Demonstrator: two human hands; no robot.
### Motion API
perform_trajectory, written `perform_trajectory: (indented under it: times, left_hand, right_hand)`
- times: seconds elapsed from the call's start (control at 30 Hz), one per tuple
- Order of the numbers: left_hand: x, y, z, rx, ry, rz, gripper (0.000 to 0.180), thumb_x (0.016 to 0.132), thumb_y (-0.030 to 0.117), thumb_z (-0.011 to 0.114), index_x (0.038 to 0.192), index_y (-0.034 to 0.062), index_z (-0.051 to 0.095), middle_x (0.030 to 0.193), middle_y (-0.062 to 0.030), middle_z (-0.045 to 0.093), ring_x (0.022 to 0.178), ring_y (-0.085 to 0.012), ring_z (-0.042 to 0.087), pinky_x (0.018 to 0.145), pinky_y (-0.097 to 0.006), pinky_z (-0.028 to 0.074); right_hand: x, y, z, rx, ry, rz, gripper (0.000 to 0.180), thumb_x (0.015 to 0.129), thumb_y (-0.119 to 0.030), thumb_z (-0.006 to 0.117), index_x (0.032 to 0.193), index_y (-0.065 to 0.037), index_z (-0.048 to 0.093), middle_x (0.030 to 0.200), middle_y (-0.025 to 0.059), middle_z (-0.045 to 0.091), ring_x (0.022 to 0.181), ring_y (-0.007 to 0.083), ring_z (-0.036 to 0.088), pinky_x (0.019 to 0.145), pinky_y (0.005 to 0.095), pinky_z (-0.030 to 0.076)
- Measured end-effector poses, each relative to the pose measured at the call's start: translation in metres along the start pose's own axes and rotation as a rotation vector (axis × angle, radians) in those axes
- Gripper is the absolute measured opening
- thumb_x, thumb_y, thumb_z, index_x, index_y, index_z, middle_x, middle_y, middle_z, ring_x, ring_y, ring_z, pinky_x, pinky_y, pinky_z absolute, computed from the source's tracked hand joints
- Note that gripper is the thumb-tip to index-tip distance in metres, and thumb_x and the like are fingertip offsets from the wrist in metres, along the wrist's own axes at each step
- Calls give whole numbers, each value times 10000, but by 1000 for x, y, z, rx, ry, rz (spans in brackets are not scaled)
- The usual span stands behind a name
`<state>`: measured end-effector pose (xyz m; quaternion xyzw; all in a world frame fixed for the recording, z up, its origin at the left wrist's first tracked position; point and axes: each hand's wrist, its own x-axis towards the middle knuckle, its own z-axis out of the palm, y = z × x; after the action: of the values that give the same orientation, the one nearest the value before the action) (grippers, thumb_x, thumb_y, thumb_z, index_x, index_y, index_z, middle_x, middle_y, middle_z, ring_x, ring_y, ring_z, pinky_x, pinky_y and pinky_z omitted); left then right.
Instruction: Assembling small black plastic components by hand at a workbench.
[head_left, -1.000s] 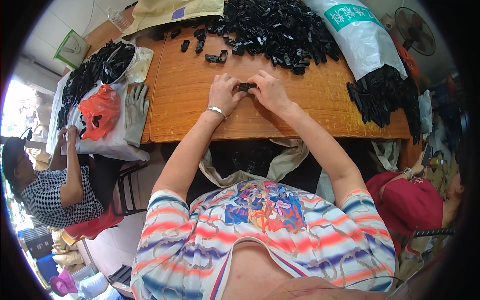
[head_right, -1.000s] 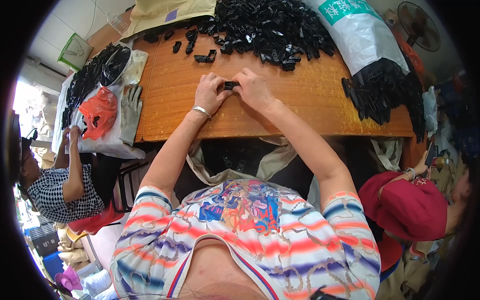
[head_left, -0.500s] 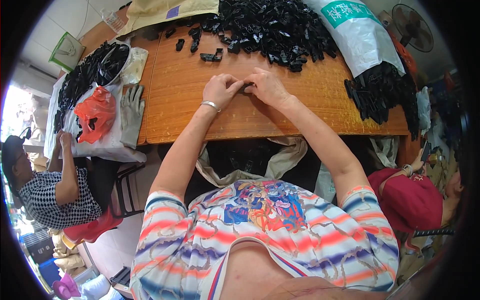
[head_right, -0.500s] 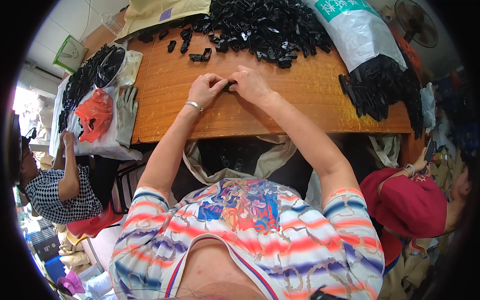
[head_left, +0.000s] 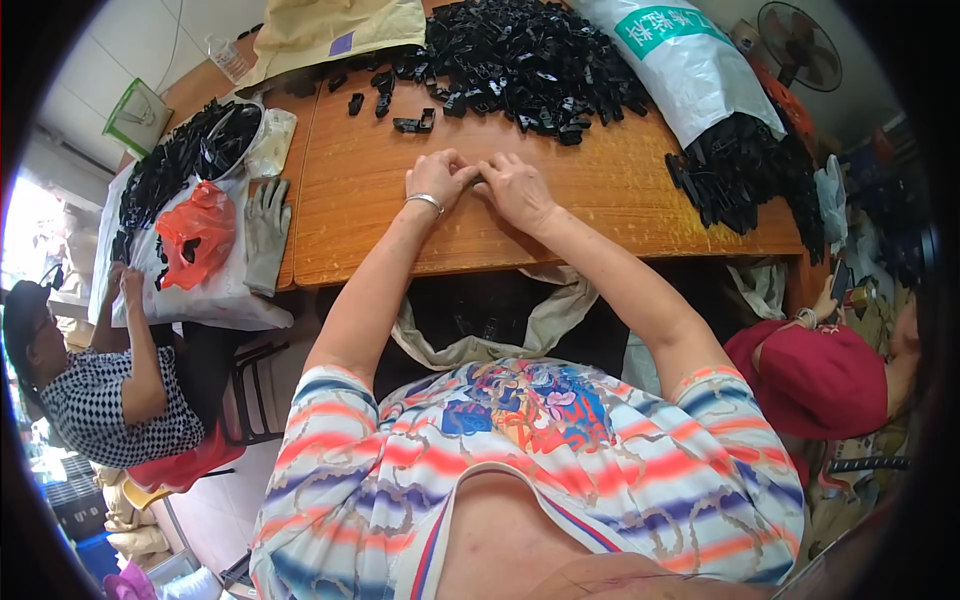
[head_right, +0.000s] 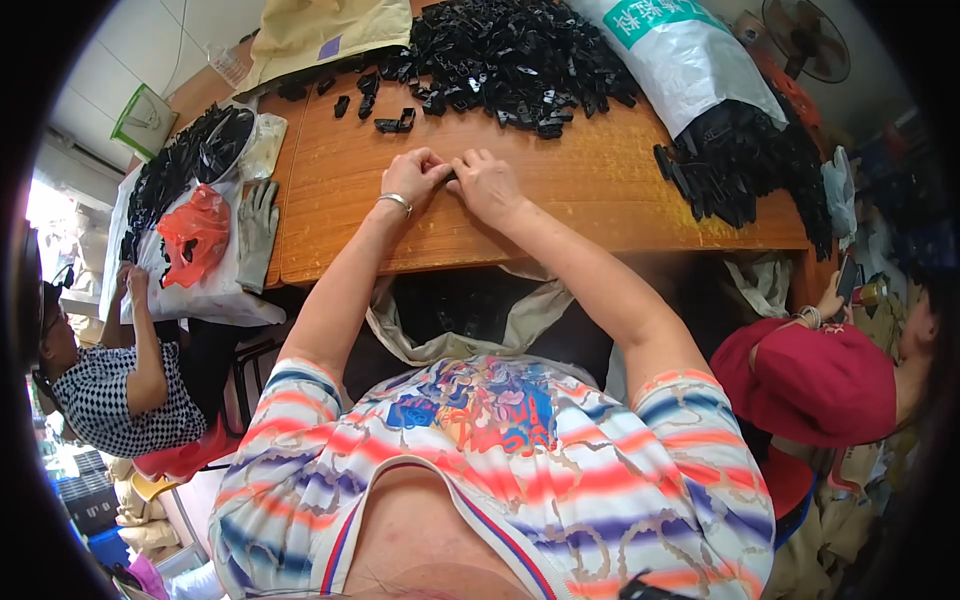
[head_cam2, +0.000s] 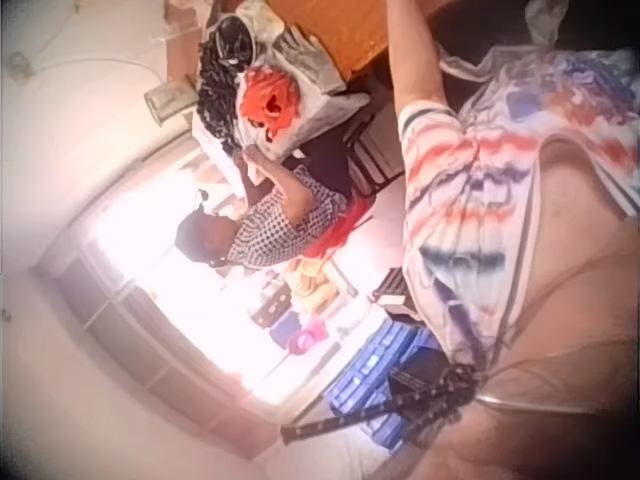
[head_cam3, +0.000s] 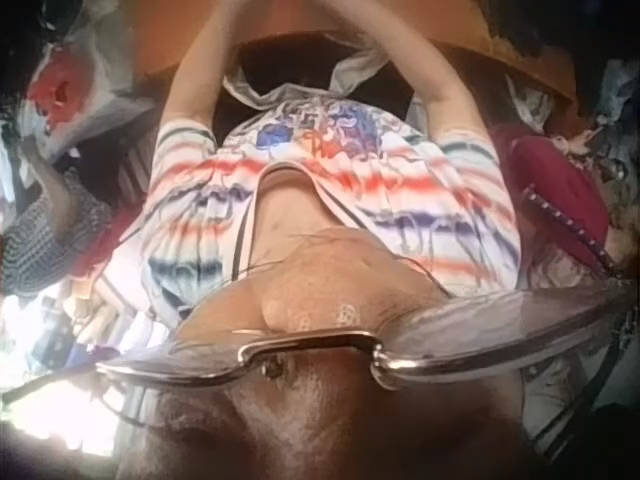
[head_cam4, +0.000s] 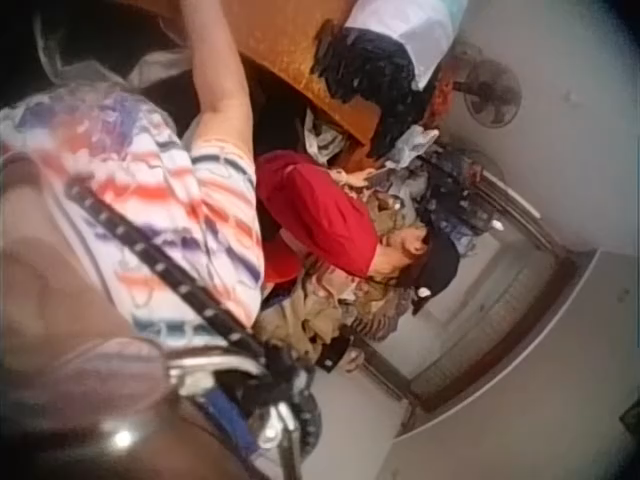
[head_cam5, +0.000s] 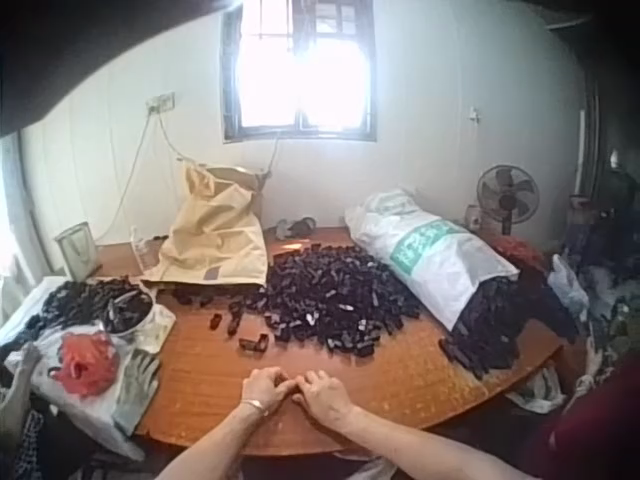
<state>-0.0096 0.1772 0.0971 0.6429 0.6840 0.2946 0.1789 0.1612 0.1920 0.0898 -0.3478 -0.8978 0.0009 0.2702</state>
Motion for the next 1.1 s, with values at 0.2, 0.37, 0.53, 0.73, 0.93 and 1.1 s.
perform_trajectory:
  times: [0.2, 0.37, 0.53, 0.73, 0.93, 1.1]
  left_hand:
    - [-3, 0, 0, 5, 10, 13, 266, 809, 380, 723, 838, 115, 739, 893, -90, 712, 839, -256, 669, 756, -392, 514]
    - [22, -36, -7, -176, 139, 148, 204, 834, 253, 690, 857, 52, 713, 829, -108, 689, 747, -219, 655, 740, -366, 525]
    - [57, -69, -29, 334, 394, 160, 362, 835, 265, 688, 1164, 123, 642, 1177, -107, 569, 1116, -314, 505, 969, -394, 432]
    - [64, -70, -34, 260, 279, 127, 161, 846, 238, 678, 941, 108, 676, 1042, -97, 636, 1007, -302, 570, 881, -388, 478]
    - [28, -46, -30, 112, 191, 269, 157, 782, 139, 725, 850, 49, 616, 894, -114, 639, 879, -317, 586, 797, -400, 487]
    - [-3, -7, -6, -91, 126, 304, 263, 759, 88, 747, 969, 48, 595, 918, -113, 650, 901, -304, 595, 807, -387, 492]
  right_hand:
    - [-12, -10, 2, -95, 82, 2, 415, 802, -229, 704, 1155, -32, 613, 1003, 101, 615, 983, 277, 563, 781, 414, 474]
    - [-27, -13, -18, 190, 26, 8, 327, 768, -89, 701, 1081, -46, 619, 950, 132, 601, 878, 335, 596, 747, 425, 497]
    - [-70, -62, -59, 404, -132, -104, 317, 749, -91, 725, 1045, -67, 616, 919, 113, 586, 844, 317, 625, 700, 395, 529]
    - [-92, -57, -63, 448, -248, -95, 260, 767, -184, 736, 993, -92, 645, 868, 110, 598, 814, 304, 633, 670, 388, 531]
    - [-44, 63, -52, 133, 65, 244, 126, 841, -131, 665, 962, -94, 675, 924, 122, 624, 852, 328, 633, 736, 420, 526]
    - [-20, 118, -51, -129, 74, 479, 271, 810, -108, 708, 1074, -107, 647, 1059, 119, 594, 1000, 325, 604, 823, 423, 519]
